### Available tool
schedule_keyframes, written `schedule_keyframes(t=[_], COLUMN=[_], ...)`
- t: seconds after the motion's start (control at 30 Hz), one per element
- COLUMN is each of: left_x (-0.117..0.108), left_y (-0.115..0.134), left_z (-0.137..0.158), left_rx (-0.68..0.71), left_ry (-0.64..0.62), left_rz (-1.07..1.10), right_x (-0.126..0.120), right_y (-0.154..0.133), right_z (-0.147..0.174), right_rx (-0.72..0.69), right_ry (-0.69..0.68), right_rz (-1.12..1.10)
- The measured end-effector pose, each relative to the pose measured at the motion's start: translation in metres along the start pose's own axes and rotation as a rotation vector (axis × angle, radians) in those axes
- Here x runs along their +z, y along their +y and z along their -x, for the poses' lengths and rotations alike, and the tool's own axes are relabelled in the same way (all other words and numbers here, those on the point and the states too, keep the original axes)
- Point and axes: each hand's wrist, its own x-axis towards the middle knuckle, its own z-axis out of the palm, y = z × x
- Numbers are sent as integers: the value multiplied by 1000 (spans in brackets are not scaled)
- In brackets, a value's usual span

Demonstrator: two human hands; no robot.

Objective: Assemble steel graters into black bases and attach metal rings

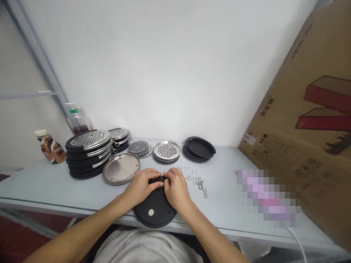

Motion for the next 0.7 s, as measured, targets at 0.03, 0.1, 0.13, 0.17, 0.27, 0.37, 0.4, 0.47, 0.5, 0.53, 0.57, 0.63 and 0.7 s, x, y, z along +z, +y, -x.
schedule_keyframes(t=[0.03,0.1,0.13,0.17,0.27,0.37,0.4,0.47,0.5,0.53,0.57,0.63,0.7], left_x=[0,0,0,0,-1,-1,-1,-1,-1,-1,-1,-1,0], left_y=[0,0,1,1,2,1,1,1,1,1,1,2,2], left_z=[0,0,0,0,0,0,0,0,0,0,0,0,1], left_rx=[-4,-12,-14,-14,-8,-5,-3,1,2,2,0,-12,-39], left_ry=[0,-3,-6,-9,-14,-20,-22,-23,-23,-23,-22,-17,-2], left_rz=[0,2,2,3,7,19,23,27,27,27,29,37,56], right_x=[0,1,1,1,2,1,1,1,1,1,1,1,0], right_y=[0,0,0,0,1,1,1,1,1,1,2,2,4], right_z=[0,0,0,0,0,0,0,0,0,0,0,0,0], right_rx=[6,17,22,25,31,31,32,34,37,41,47,66,90], right_ry=[0,6,10,15,22,22,23,24,25,26,26,25,15], right_rz=[5,11,12,12,10,4,3,0,0,2,5,13,13])
